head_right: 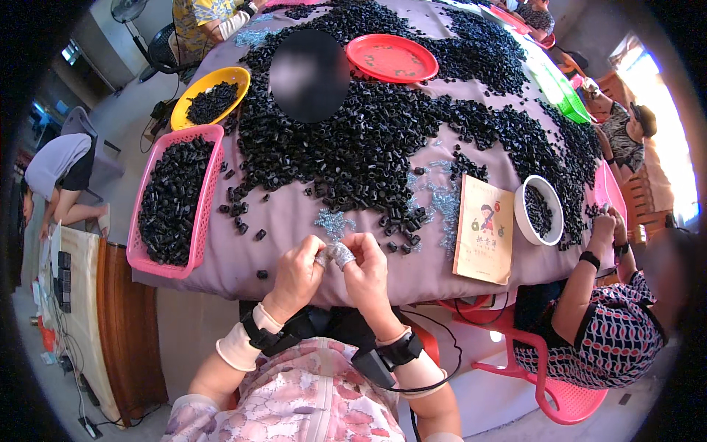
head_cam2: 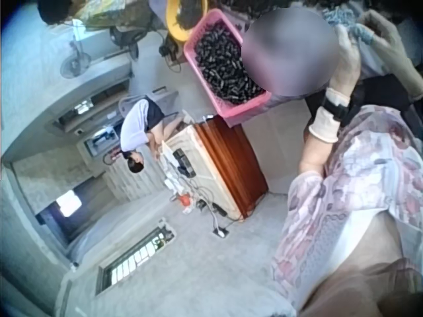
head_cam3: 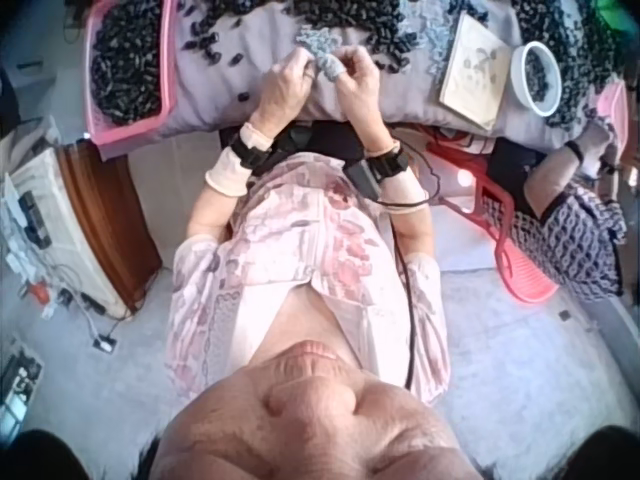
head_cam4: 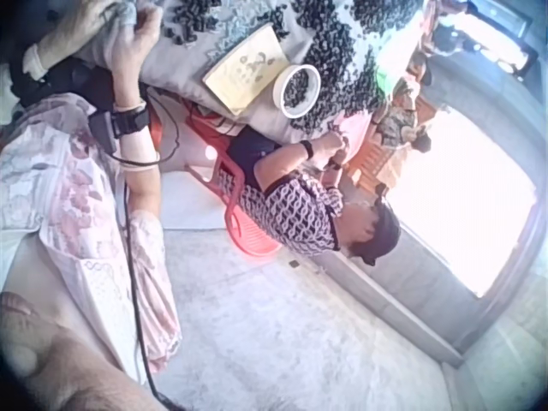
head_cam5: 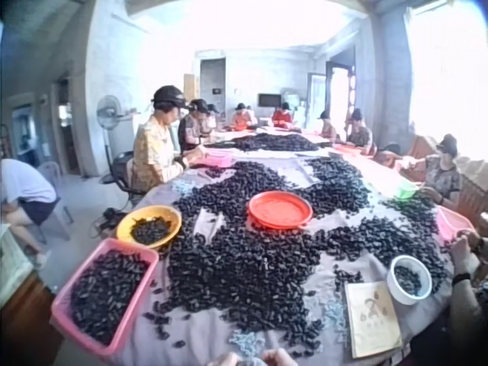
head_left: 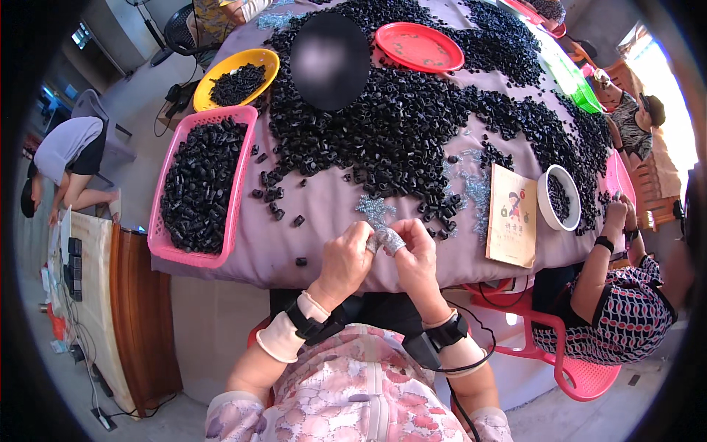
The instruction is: Manually assembling small black plastic shoe components from a large pile on a table.
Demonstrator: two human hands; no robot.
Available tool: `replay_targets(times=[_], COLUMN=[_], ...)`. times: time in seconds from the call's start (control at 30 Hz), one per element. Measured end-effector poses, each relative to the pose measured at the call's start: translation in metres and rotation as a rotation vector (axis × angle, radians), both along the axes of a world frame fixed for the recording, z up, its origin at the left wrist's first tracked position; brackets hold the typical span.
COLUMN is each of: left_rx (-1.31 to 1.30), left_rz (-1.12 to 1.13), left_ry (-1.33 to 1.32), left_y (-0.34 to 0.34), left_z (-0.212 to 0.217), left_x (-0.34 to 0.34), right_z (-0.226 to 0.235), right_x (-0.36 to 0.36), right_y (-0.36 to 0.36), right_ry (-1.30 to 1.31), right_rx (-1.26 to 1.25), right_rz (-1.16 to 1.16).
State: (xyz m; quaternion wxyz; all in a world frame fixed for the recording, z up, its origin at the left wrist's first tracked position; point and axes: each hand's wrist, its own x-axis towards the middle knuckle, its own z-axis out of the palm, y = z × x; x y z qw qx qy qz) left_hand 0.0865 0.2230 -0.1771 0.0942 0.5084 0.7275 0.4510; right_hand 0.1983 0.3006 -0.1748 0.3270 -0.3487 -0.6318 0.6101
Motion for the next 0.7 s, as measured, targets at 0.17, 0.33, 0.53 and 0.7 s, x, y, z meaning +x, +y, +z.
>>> replay_targets(times=[0.17, 0.33, 0.53, 0.7], left_rx=[0.069, -0.108, -0.28, -0.105], left_rz=[0.02, -0.068, -0.19, -0.138], left_ry=[0.035, -0.921, -1.154, -0.443], left_y=[-0.001, -0.001, -0.005, 0.007], left_z=[-0.005, 0.002, -0.001, -0.008], left_x=[0.003, 0.0, -0.005, 0.015], right_z=[-0.005, -0.006, -0.01, 0.003], right_x=[0.003, 0.005, 0.012, 0.017], right_y=[0.004, 0.004, 0.005, 0.005], right_ry=[0.185, 0.28, 0.216, 0.044], right_rx=[-0.288, -0.38, -0.301, -0.25], right_rz=[0.063, 0.131, 0.187, 0.129])
